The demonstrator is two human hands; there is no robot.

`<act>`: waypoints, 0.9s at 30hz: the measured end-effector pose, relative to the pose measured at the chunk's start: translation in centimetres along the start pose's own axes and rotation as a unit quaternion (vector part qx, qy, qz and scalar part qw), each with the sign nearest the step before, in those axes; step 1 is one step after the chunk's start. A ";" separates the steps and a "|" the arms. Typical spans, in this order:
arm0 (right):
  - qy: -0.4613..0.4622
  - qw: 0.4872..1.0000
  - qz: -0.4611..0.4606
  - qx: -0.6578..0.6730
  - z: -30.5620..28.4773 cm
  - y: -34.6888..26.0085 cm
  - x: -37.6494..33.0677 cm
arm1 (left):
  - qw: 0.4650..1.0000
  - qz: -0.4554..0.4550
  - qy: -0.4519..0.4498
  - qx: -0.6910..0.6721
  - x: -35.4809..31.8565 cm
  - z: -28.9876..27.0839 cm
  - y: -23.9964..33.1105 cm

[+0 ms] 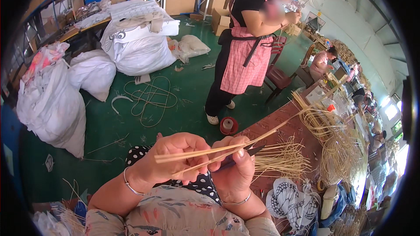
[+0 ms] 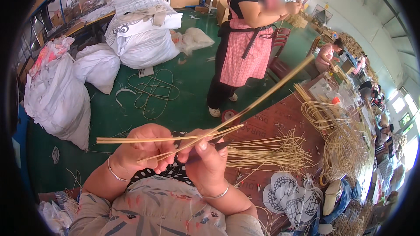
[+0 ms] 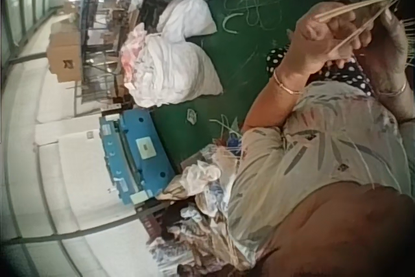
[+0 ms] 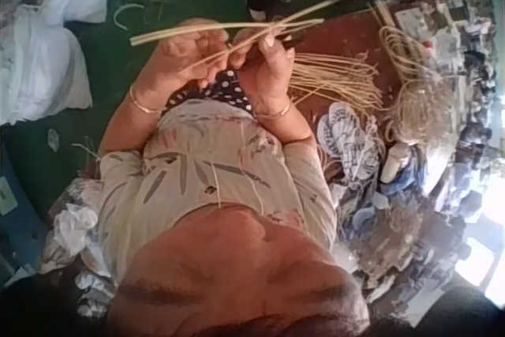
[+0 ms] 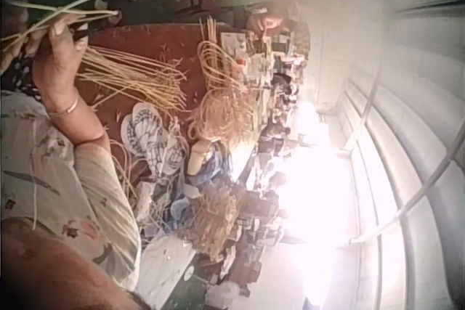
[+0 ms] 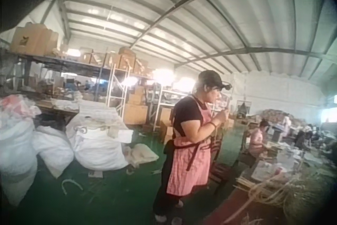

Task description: The person sits on the floor and weaves thin bamboo strips together by hand, bending and interlacing them to form a structure. They repeatedly pick up new strips and integrate them into the growing weave, occasionally adjusting the alignment of the pieces.

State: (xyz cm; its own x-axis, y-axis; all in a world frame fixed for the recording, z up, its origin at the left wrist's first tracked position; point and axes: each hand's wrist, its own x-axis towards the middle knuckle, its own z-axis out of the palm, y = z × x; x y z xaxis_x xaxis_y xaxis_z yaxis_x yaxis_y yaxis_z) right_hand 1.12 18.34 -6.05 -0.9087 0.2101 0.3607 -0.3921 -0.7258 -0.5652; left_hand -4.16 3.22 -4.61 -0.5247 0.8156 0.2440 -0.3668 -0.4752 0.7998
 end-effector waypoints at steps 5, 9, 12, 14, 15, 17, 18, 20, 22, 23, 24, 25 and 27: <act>0.045 0.999 0.015 0.025 0.1 0.1 -0.4 | 0.999 0.039 0.020 0.015 -0.5 0.8 0.6; 0.079 0.997 0.018 0.010 0.1 0.2 -0.7 | 0.941 0.198 0.091 0.258 -0.5 0.2 -0.3; 0.101 0.995 0.001 -0.015 0.1 0.4 -0.9 | 0.927 0.223 0.132 0.272 -0.5 1.2 -1.0; 0.100 0.994 -0.024 -0.044 0.3 0.5 -0.9 | 0.929 0.174 0.171 0.277 -0.7 1.2 -1.5; 0.093 0.993 -0.043 -0.065 0.6 0.4 -0.8 | 0.929 0.150 0.190 0.279 -0.8 1.2 -1.7; 0.085 0.989 -0.076 -0.097 0.9 0.3 -0.8 | 0.943 0.166 0.164 0.238 -0.2 1.7 -0.7; 0.084 0.987 -0.090 -0.107 1.0 0.3 -0.8 | 0.948 0.149 0.146 0.239 -0.4 1.5 -0.5; 0.078 0.983 -0.113 -0.122 1.1 0.5 -0.7 | 0.953 0.138 0.094 0.254 -0.5 1.3 -0.4; 0.080 0.980 -0.122 -0.136 1.2 0.5 -0.8 | 0.935 0.171 0.100 0.295 -0.3 1.8 -0.4; 0.081 0.978 -0.125 -0.144 1.3 0.6 -0.8 | 0.925 0.187 0.103 0.314 -0.4 2.0 -0.4; 0.072 0.978 -0.132 -0.145 1.2 0.7 -0.8 | 0.920 0.184 0.099 0.331 -0.4 1.8 0.2; 0.063 0.977 -0.140 -0.145 1.1 0.7 -0.9 | 0.925 0.168 0.099 0.326 -0.4 1.9 0.4; 0.028 0.980 -0.135 -0.142 0.7 0.6 -1.0 | 0.935 0.136 0.099 0.313 -0.6 2.2 1.0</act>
State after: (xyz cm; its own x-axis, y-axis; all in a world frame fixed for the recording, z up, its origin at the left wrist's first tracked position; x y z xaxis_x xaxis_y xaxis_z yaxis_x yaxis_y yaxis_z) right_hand 1.86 17.20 -6.23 -0.7700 0.4098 0.4890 -0.6358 -0.4291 -0.6415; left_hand -2.49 2.98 -2.75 -0.6880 0.5861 0.4280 0.2898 -0.3189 0.9024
